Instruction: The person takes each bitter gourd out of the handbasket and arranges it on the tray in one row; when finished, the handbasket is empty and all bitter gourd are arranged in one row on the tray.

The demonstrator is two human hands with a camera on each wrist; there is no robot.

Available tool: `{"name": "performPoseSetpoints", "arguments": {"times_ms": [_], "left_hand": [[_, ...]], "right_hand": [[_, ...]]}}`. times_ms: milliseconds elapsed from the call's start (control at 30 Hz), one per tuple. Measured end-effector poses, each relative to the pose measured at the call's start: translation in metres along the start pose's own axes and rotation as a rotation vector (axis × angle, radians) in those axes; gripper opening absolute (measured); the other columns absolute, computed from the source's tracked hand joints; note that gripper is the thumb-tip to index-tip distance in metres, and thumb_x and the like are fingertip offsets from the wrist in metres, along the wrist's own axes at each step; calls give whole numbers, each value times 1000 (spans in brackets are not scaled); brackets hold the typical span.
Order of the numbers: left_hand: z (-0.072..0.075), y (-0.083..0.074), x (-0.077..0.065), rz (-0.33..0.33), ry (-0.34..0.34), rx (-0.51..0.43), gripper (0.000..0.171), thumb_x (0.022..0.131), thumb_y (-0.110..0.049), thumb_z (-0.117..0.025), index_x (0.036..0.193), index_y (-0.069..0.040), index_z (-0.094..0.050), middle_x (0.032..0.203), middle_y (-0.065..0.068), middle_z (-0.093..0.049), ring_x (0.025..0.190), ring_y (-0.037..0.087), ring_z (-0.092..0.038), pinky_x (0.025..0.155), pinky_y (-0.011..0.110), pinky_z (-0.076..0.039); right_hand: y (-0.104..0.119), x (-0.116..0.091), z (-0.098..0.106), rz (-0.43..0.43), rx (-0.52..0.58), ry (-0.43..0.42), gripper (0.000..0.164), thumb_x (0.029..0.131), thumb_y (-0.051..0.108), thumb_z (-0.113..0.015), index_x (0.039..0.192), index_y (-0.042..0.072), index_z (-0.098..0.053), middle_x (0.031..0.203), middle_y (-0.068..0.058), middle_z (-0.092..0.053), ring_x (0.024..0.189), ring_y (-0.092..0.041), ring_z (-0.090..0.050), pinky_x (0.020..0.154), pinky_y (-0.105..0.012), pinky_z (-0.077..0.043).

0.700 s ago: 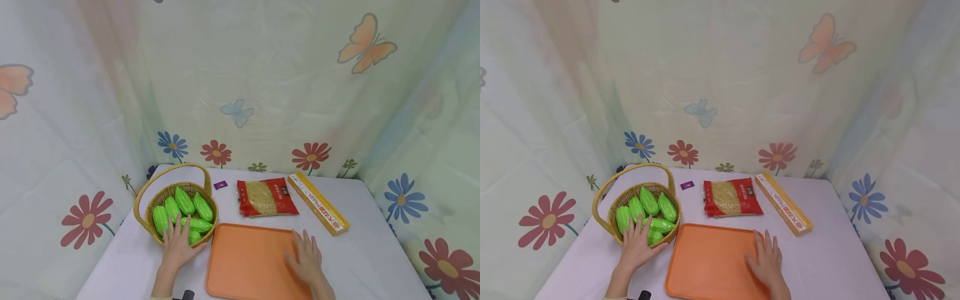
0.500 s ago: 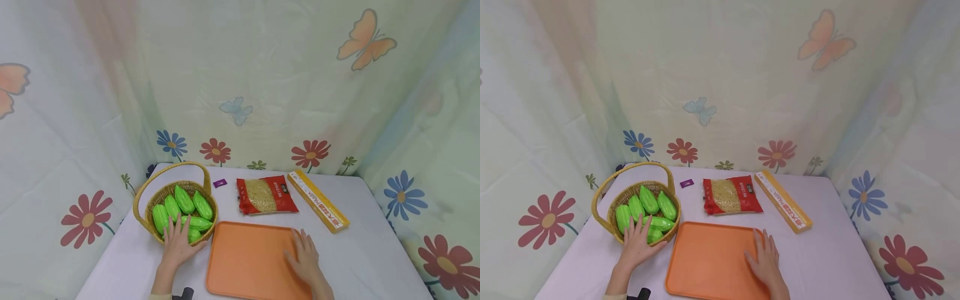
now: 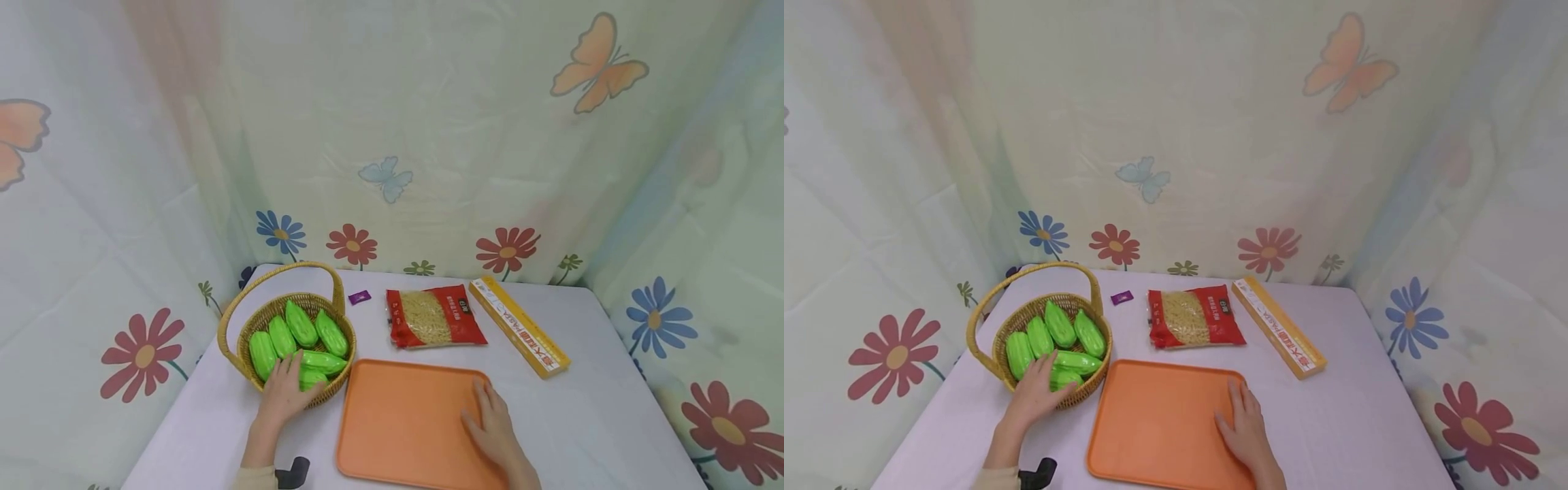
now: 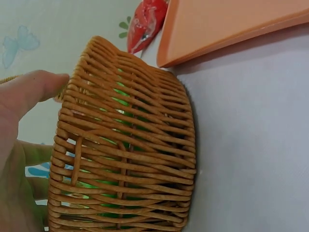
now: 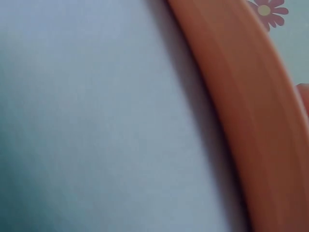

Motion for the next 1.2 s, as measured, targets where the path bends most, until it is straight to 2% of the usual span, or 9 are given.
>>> {"name": "performPoseSetpoints", "arguments": {"times_ms": [133,367,633,867,1067,1200], "left_hand": [[0,3,3,0,6,-10,81,82,-48,-61,138,3,-34,134,31,-36,122,51,-30,96,61,-27],[-3,5,7,-16,21,17,72,83,-43,-62,135,2,-40,129,28,-43,115,48,-41,92,61,-32],[-2,6,10,5,78,16,63,82,-39,-64,130,-2,-48,132,28,-39,113,49,-43,91,61,-32],[5,7,10,-2,143,-27,62,83,-35,-66,131,-1,-46,134,28,-36,115,48,-41,93,62,-30],[11,9,10,14,178,-40,60,82,-29,-68,130,-1,-47,129,27,-40,113,46,-44,89,57,-38],[12,11,10,31,202,-37,61,81,-28,-69,130,-1,-47,128,29,-43,113,46,-44,90,57,-38]], "right_hand": [[-3,-3,-3,38,-36,-56,62,83,17,-65,133,-8,-38,128,-36,-35,117,-51,-30,90,-62,-27],[-8,-5,-6,18,-51,-46,62,84,17,-64,134,-7,-36,130,-33,-35,118,-49,-30,91,-62,-28],[-9,-5,-7,17,-48,-40,63,83,16,-65,135,-8,-35,131,-33,-34,119,-49,-30,92,-61,-28],[-10,-3,-6,-1,-59,-16,64,84,18,-64,136,-6,-34,133,-32,-32,120,-48,-29,93,-61,-27],[-11,-4,-7,2,-60,-24,65,83,18,-65,135,-7,-35,133,-32,-33,120,-48,-29,93,-60,-27],[-12,-4,-8,8,-62,-33,64,84,18,-65,135,-7,-36,133,-31,-33,120,-47,-30,93,-60,-28]]}}
Point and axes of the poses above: each hand's wrist, its own x-axis towards the middle knuckle, its own z-axis out of the back of the hand, y = z × x, the point moved 1 cm from there along x, towards the middle knuckle
